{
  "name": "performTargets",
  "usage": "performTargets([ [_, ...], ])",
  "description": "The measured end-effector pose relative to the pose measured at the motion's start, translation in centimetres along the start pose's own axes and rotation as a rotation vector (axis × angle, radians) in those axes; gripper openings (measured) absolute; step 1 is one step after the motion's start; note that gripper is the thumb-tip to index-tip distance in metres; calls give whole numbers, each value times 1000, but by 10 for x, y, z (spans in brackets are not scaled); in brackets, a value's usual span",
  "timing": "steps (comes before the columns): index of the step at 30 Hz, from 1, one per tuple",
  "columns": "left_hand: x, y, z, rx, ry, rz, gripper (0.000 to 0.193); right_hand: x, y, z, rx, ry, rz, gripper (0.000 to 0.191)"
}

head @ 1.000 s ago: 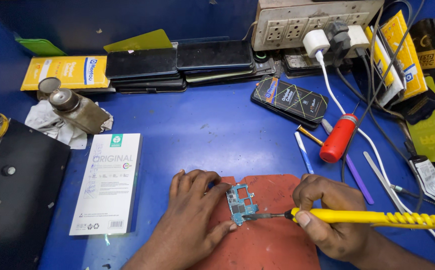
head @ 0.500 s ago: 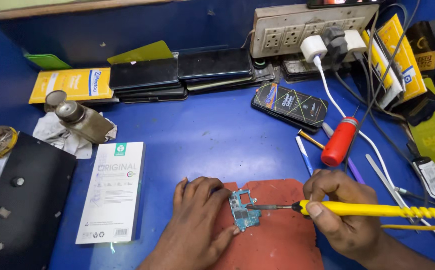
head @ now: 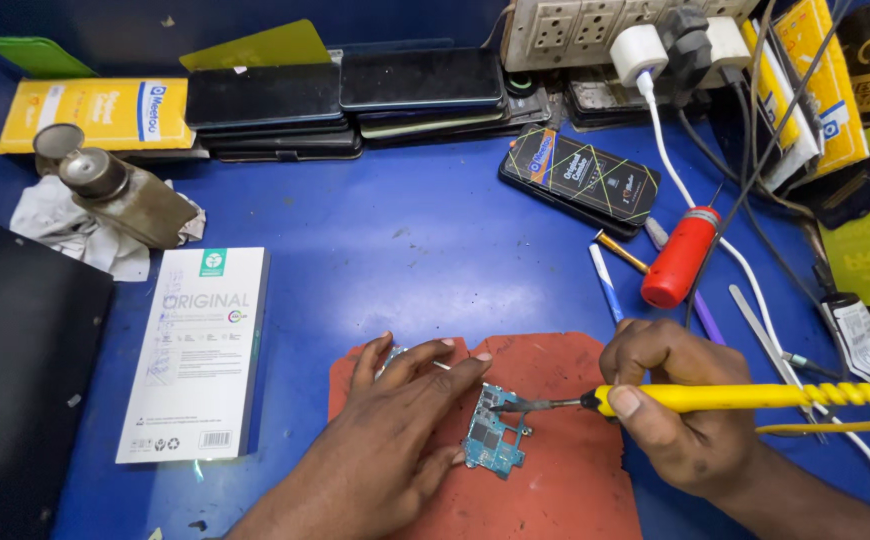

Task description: The person holds a phone motherboard steady on a red mat with one hand while soldering components on the board with a yellow-handled soldering iron, working around different points on the board throughout the clip.

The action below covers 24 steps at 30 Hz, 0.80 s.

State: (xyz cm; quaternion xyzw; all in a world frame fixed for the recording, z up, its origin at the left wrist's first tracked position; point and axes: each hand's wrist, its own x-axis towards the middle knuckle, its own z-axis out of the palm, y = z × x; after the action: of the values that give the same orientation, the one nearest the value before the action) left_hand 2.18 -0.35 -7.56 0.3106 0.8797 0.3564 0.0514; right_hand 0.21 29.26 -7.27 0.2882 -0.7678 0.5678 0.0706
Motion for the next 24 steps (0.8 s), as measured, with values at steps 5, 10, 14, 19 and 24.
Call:
performTargets([
  [5,2,-5,0,-6,9,-9,77,2,5,2,6,2,6,10],
  [10,1,-6,-3,-17,13,16,85,4,7,1,1,-15,10,10],
  [14,4,-9,5,22,54,56,90,4,7,-1,-17,-10,6,10],
  [19,4,-10,8,82,72,55,72,3,8,0,-30,-7,-10,9],
  [24,4,-5,3,88,-21,-15,69,2,7,0,-23,-4,4,10],
])
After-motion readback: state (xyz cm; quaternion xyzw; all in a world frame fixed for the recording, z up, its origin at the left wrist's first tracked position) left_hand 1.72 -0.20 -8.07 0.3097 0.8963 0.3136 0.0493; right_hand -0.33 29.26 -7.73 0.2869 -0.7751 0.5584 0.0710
